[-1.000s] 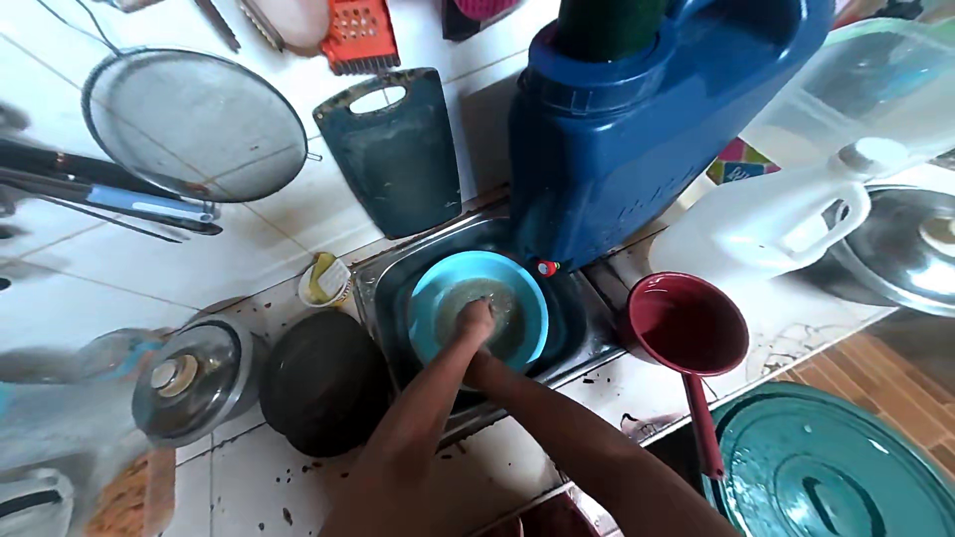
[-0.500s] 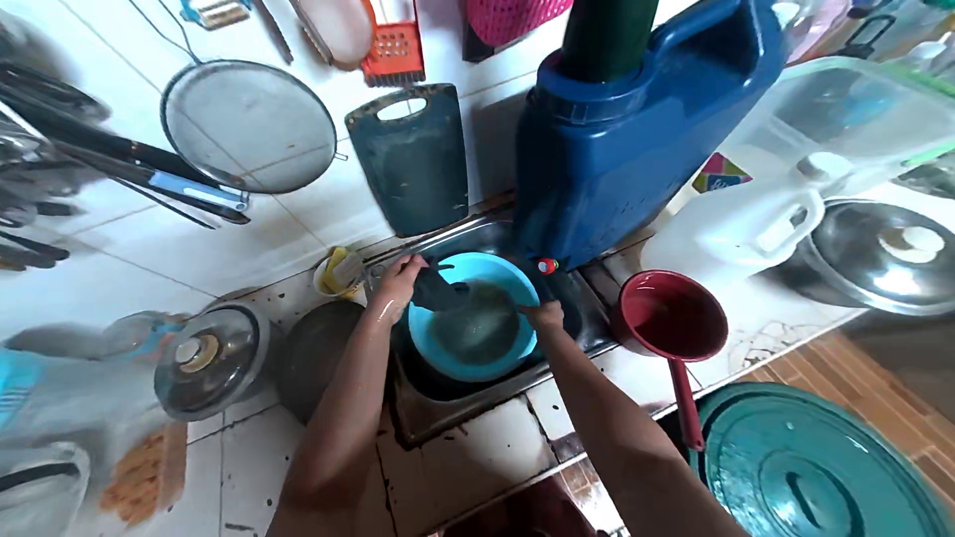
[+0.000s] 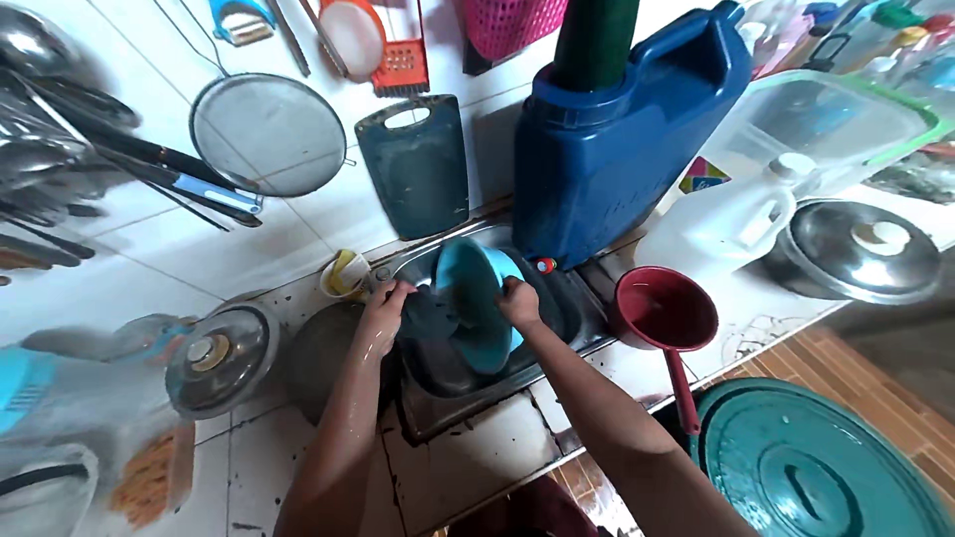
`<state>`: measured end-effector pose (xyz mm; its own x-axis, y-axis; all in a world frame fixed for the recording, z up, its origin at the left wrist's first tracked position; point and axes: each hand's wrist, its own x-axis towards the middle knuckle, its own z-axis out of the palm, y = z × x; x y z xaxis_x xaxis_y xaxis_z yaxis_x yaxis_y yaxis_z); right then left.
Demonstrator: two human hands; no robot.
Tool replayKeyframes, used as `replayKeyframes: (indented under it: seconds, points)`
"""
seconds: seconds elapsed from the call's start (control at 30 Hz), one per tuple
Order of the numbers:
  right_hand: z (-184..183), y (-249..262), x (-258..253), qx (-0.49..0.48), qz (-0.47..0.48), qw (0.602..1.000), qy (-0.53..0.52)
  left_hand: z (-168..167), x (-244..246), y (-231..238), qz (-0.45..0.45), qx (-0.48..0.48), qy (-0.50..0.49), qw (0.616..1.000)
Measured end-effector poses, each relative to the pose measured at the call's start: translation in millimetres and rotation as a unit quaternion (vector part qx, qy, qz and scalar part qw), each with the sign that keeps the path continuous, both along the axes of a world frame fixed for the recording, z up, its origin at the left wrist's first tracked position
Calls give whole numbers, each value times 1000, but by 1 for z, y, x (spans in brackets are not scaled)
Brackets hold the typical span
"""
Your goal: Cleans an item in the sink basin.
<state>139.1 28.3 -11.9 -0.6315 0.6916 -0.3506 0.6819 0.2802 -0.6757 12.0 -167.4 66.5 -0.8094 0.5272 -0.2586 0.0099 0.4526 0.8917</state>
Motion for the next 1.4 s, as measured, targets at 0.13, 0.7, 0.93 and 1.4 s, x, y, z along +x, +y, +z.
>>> replayKeyframes:
  seconds: [0.13,0.7,0.93,1.4]
  points:
    - [16,-10,3,96,82,992,-4,-7,4,-10,-5,-11,-14,1000]
    - [-9,-30,24,412,167,877,183,-16,9,-21,-84,-9,9,996]
    - [-24,-17,19,1,-148,984,100,-21,7,12,-173,-11,41,984]
    - [-12,8,200,247,-141,958,34,-51,7,82,-237,-38,92,966]
